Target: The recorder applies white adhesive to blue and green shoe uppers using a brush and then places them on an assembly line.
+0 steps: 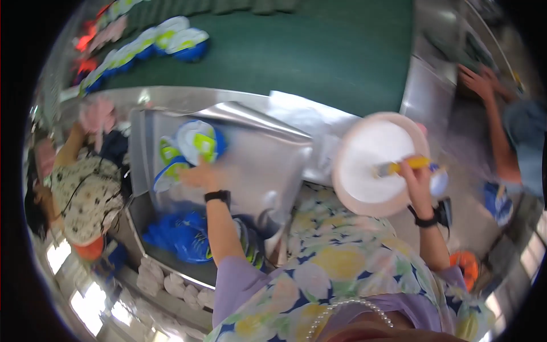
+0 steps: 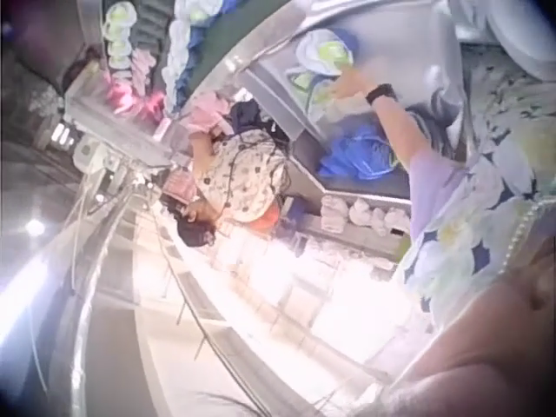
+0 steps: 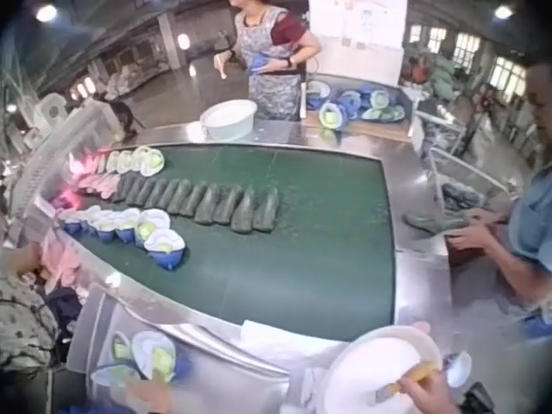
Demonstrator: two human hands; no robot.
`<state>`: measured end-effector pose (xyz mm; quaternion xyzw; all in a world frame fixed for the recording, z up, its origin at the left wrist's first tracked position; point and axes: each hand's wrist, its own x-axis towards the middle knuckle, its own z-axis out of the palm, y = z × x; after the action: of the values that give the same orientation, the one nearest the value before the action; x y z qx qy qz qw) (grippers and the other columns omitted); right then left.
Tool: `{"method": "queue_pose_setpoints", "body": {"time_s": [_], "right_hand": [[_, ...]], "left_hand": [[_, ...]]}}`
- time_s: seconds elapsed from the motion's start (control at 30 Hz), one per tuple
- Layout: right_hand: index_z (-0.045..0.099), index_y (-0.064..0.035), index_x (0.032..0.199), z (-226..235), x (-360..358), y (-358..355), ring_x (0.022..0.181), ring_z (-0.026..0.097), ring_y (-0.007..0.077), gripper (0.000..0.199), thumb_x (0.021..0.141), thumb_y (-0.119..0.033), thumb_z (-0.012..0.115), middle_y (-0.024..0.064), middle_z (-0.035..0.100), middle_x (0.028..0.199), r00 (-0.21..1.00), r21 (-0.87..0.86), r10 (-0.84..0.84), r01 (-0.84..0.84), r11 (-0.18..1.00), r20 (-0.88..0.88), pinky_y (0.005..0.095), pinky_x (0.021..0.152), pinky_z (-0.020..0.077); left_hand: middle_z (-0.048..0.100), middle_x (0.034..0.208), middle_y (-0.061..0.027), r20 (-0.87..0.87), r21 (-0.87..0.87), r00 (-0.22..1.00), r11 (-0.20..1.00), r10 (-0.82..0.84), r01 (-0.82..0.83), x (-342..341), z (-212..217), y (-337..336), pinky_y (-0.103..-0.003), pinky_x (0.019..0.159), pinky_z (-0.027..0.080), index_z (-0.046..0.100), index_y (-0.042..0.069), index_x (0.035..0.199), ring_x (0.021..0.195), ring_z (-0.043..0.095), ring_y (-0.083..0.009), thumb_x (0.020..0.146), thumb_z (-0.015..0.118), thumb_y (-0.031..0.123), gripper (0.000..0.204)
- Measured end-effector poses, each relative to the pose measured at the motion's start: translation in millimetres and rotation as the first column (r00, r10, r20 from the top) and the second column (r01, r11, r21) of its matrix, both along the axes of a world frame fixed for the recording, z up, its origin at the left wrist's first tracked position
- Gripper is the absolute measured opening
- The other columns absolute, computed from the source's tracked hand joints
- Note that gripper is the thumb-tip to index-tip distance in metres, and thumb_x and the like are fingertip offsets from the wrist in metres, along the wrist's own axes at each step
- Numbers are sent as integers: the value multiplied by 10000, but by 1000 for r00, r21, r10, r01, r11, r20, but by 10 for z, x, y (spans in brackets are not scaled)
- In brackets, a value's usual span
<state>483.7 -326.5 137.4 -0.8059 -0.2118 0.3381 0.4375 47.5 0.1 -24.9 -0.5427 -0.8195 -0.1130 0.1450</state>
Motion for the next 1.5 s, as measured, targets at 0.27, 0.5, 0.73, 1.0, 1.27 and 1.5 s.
{"method": "queue_pose_setpoints", "body": {"time_s": [0.27,0.5,0.73,1.0,1.27,1.5], "right_hand": [[604,5,933,-102,-457,168,785,631,252,116,866,-83,638,124,630,878,918,178,369,-392,903,148,315,708,489],[599,-6,934,-123,-444,-143,819,616,325,125,854,-88,648,156,615,880,900,126,351,-392,911,259,372,720,490],[596,1,948,-88,-485,-135,816,615,329,141,849,-80,655,155,613,887,894,198,356,-414,888,273,360,716,490],[600,3,941,-203,-598,-123,831,611,325,141,863,-105,645,155,613,891,929,211,196,-269,940,313,361,738,483],[603,-17,905,-303,-463,-339,849,600,304,123,851,-128,614,131,619,902,748,89,474,-572,816,465,385,757,495],[604,9,945,173,278,-381,811,613,198,125,877,-93,624,85,636,901,925,218,329,-367,904,192,310,744,487]], "left_hand": [[588,1005,-169,981,-183,-81,981,177,-69,-240,-14,179,-397,813,508,528,-36,1180,882,572,-270,860,582,165,382],[558,1061,-210,-59,-401,730,686,-681,607,1024,1081,-890,-478,882,421,523,-19,1190,1002,530,-384,752,645,219,513],[521,1142,-164,165,-327,439,371,-883,869,898,775,-1179,-470,922,364,554,41,1168,1076,488,-352,748,645,121,438],[521,1253,-162,177,-220,292,251,-940,943,915,606,-267,-463,1001,388,564,88,1175,1164,478,-374,778,538,-51,422],[554,1237,-140,799,-80,291,387,-526,919,740,1132,110,-379,897,484,539,89,1231,1085,579,-283,884,524,-11,361],[532,1290,-106,907,-175,-35,450,420,875,1404,1564,-763,-364,968,472,422,34,1355,1150,548,-210,930,585,178,478]]}}
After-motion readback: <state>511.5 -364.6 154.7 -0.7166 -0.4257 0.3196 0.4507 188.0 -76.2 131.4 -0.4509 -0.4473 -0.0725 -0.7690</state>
